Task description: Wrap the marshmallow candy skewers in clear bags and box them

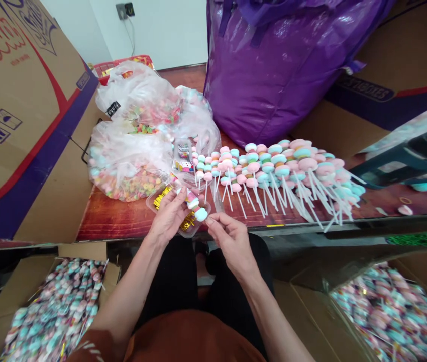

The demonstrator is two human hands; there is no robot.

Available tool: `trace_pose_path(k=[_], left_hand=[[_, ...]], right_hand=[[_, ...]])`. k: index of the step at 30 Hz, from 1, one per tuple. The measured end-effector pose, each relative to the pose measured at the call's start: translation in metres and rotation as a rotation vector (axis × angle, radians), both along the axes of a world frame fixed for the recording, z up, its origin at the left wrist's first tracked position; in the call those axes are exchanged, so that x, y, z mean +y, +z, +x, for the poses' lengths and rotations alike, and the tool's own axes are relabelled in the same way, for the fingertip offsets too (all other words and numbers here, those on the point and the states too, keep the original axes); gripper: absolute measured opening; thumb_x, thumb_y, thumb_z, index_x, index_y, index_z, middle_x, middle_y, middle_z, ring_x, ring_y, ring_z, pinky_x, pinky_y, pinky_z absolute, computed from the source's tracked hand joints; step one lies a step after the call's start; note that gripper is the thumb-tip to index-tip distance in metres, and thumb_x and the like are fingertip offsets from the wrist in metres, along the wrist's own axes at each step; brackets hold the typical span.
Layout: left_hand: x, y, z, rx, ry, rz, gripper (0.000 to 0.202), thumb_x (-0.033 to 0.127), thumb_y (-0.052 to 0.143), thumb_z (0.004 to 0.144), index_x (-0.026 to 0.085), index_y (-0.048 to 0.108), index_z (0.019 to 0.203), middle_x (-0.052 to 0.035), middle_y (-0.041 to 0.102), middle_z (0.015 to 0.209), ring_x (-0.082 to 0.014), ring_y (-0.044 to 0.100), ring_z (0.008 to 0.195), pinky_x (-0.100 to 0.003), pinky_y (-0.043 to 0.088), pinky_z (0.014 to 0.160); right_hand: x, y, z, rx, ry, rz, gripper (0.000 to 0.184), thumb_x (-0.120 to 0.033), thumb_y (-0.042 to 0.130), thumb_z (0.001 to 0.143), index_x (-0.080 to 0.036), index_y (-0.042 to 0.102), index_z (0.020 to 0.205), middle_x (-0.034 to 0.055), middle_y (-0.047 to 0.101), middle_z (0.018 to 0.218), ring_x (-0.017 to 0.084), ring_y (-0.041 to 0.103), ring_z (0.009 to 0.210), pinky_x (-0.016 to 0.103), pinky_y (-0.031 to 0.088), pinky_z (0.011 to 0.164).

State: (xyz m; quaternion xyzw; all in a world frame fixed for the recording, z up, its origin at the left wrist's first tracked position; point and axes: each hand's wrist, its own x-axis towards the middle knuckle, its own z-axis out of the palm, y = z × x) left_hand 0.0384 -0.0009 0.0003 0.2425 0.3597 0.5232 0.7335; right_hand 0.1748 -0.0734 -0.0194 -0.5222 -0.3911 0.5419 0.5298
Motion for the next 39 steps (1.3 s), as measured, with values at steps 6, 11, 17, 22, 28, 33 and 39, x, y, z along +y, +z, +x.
trace_pose_path(k=[6, 11, 17, 22, 28, 33, 39], left_hand=[[-0.002, -0.009, -0.006, 0.096, 0.134, -0.035, 0.038, 0.042, 0.087, 0.066, 0.014, 0.064, 0.079, -0.0011, 0.069, 0.074, -0.0111, 0.066, 0.065, -0.023, 0.054, 0.068], [-0.006, -0.005, -0.005, 0.106, 0.104, -0.041, 0.04, 0.044, 0.086, 0.066, 0.013, 0.065, 0.08, -0.003, 0.071, 0.076, -0.013, 0.068, 0.067, -0.025, 0.056, 0.069], [-0.013, -0.005, 0.006, 0.052, 0.044, -0.015, 0.036, 0.044, 0.083, 0.072, 0.013, 0.067, 0.081, -0.0049, 0.072, 0.077, -0.0154, 0.07, 0.073, -0.025, 0.055, 0.069], [-0.013, -0.005, 0.007, -0.006, 0.05, -0.042, 0.029, 0.037, 0.082, 0.075, 0.013, 0.066, 0.084, -0.007, 0.073, 0.083, -0.0195, 0.072, 0.086, -0.03, 0.056, 0.08], [-0.017, -0.004, 0.012, -0.051, 0.093, -0.027, 0.031, 0.034, 0.082, 0.074, 0.015, 0.065, 0.091, -0.0077, 0.074, 0.091, -0.0223, 0.072, 0.097, -0.033, 0.056, 0.086], [-0.02, -0.001, 0.012, -0.072, 0.069, -0.056, 0.029, 0.034, 0.082, 0.075, 0.015, 0.065, 0.089, -0.0083, 0.075, 0.095, -0.0248, 0.07, 0.104, -0.036, 0.056, 0.09], [-0.021, 0.003, 0.013, -0.083, 0.088, -0.103, 0.023, 0.032, 0.076, 0.082, 0.015, 0.063, 0.089, -0.0083, 0.074, 0.096, -0.0257, 0.069, 0.108, -0.038, 0.055, 0.092]], right_hand=[[-0.002, 0.006, 0.007, -0.232, 0.015, 0.097, 0.026, -0.04, 0.06, 0.09, -0.018, 0.063, 0.077, -0.004, 0.045, 0.062, 0.011, 0.038, 0.057, 0.023, 0.031, 0.052], [-0.002, 0.011, 0.007, -0.363, -0.021, 0.162, 0.025, -0.036, 0.057, 0.092, -0.018, 0.062, 0.076, -0.0037, 0.048, 0.062, 0.011, 0.042, 0.058, 0.023, 0.035, 0.054], [-0.005, -0.001, -0.007, -0.648, -0.109, 0.384, 0.018, -0.026, 0.051, 0.097, -0.02, 0.066, 0.09, 0.0007, 0.067, 0.073, 0.014, 0.06, 0.062, 0.025, 0.047, 0.062], [-0.007, -0.012, -0.01, -0.885, -0.11, 0.561, 0.02, -0.021, 0.048, 0.099, -0.02, 0.068, 0.103, 0.0082, 0.075, 0.087, 0.02, 0.071, 0.075, 0.028, 0.054, 0.068], [-0.008, -0.007, -0.012, -0.735, 0.007, 0.384, 0.051, -0.02, 0.052, 0.096, -0.021, 0.046, 0.146, 0.0059, 0.076, 0.09, 0.019, 0.07, 0.066, 0.027, 0.055, 0.059], [-0.009, -0.008, -0.018, -0.424, 0.065, 0.35, 0.051, -0.021, 0.052, 0.096, -0.019, 0.048, 0.147, 0.004, 0.075, 0.087, 0.017, 0.069, 0.07, 0.028, 0.058, 0.065], [-0.012, -0.014, -0.026, -0.574, 0.016, 0.483, 0.047, -0.017, 0.049, 0.097, -0.018, 0.054, 0.144, 0.0126, 0.073, 0.119, 0.022, 0.074, 0.097, 0.033, 0.059, 0.087]])
